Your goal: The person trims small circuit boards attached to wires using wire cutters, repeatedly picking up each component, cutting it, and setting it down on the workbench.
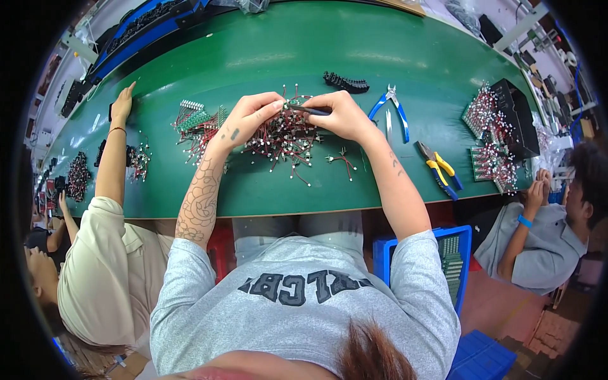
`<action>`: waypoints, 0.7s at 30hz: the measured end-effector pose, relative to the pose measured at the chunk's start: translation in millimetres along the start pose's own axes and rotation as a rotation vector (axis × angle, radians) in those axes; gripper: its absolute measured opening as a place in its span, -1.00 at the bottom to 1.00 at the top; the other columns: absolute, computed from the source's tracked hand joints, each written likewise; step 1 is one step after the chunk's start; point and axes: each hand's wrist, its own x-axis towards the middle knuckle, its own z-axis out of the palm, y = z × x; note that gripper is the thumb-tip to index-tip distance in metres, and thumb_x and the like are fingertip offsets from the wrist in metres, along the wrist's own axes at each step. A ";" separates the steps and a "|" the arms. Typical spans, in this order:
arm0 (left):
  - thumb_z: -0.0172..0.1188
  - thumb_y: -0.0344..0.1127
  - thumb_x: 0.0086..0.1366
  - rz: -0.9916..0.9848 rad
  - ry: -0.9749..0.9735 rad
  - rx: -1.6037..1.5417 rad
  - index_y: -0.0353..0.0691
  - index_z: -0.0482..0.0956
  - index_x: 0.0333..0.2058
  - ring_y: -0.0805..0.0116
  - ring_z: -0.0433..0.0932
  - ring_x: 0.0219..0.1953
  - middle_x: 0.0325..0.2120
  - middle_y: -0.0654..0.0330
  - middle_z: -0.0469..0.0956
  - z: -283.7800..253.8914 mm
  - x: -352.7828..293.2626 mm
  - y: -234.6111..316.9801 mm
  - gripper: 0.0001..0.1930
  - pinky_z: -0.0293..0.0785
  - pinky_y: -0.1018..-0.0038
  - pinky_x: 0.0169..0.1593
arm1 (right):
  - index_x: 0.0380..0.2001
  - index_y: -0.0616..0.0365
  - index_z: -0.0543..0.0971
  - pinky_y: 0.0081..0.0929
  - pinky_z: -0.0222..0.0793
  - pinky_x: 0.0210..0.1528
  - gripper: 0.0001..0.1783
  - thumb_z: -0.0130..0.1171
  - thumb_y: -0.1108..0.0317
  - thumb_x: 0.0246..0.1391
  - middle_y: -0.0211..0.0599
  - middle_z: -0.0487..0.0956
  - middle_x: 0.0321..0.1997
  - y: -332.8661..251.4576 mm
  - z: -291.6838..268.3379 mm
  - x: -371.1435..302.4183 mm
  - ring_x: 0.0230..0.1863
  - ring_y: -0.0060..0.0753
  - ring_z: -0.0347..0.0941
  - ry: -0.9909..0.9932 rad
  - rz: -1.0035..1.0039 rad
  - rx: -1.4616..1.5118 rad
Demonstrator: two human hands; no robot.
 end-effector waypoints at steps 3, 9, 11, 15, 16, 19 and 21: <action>0.02 -0.18 0.38 0.058 0.063 0.087 -0.29 0.56 -0.33 0.54 0.24 -0.52 -0.58 0.37 0.40 1.6 -0.3 -2.4 -0.72 0.16 0.57 -0.39 | -0.19 0.28 0.68 -0.60 0.41 -0.25 -0.66 0.26 0.54 -0.15 -0.29 0.70 -0.30 -4.9 4.5 -2.6 -0.38 -0.46 0.50 0.137 -0.170 -0.247; 0.07 -0.15 0.33 0.092 -0.030 0.009 -0.29 0.58 -0.37 0.53 0.25 -0.52 -0.60 0.35 0.42 -5.7 0.7 -5.4 -0.70 0.15 0.57 -0.40 | -0.19 0.27 0.68 -0.57 0.41 -0.23 -0.65 0.25 0.54 -0.16 -0.28 0.69 -0.30 -3.1 3.5 -0.7 -0.37 -0.43 0.51 0.030 -0.240 -0.152; 0.07 -0.15 0.33 0.103 -0.035 0.003 -0.29 0.58 -0.37 0.53 0.25 -0.53 -0.60 0.35 0.42 -6.2 1.1 -7.2 -0.70 0.14 0.57 -0.40 | -0.20 0.27 0.68 -0.57 0.41 -0.23 -0.66 0.25 0.54 -0.16 -0.28 0.69 -0.30 -1.9 3.9 -0.3 -0.37 -0.43 0.51 0.017 -0.243 -0.141; 0.08 -0.14 0.32 0.139 -0.050 -0.014 -0.29 0.59 -0.38 0.53 0.24 -0.54 -0.61 0.35 0.42 -6.5 1.0 -9.1 -0.70 0.12 0.58 -0.42 | -0.21 0.27 0.68 -0.56 0.42 -0.23 -0.68 0.25 0.53 -0.15 -0.30 0.69 -0.31 -3.6 3.9 -0.3 -0.38 -0.43 0.52 -0.021 -0.254 -0.111; 0.07 -0.16 0.33 0.124 -0.032 0.001 -0.29 0.60 -0.37 0.54 0.25 -0.53 -0.60 0.36 0.42 -6.9 0.5 -7.9 -0.71 0.12 0.60 -0.41 | -0.21 0.25 0.68 -0.54 0.42 -0.21 -0.68 0.25 0.52 -0.15 -0.31 0.69 -0.30 -6.2 3.7 -1.5 -0.36 -0.41 0.52 0.050 -0.271 -0.141; 0.05 -0.21 0.35 0.081 0.024 0.048 -0.28 0.61 -0.34 0.58 0.25 -0.50 -0.57 0.38 0.43 -7.8 -1.2 -4.2 -0.74 0.12 0.64 -0.39 | -0.20 0.21 0.68 -0.50 0.42 -0.14 -0.66 0.25 0.51 -0.15 -0.35 0.67 -0.27 -15.1 3.2 -4.3 -0.31 -0.37 0.52 0.265 -0.322 -0.228; 0.06 -0.20 0.34 0.088 0.069 0.006 -0.28 0.60 -0.36 0.56 0.26 -0.52 -0.59 0.37 0.43 -5.0 0.0 -5.7 -0.73 0.14 0.63 -0.41 | -0.19 0.19 0.68 -0.48 0.41 -0.11 -0.65 0.24 0.50 -0.15 -0.35 0.66 -0.26 -13.1 -0.9 -3.6 -0.28 -0.35 0.52 0.268 -0.331 -0.335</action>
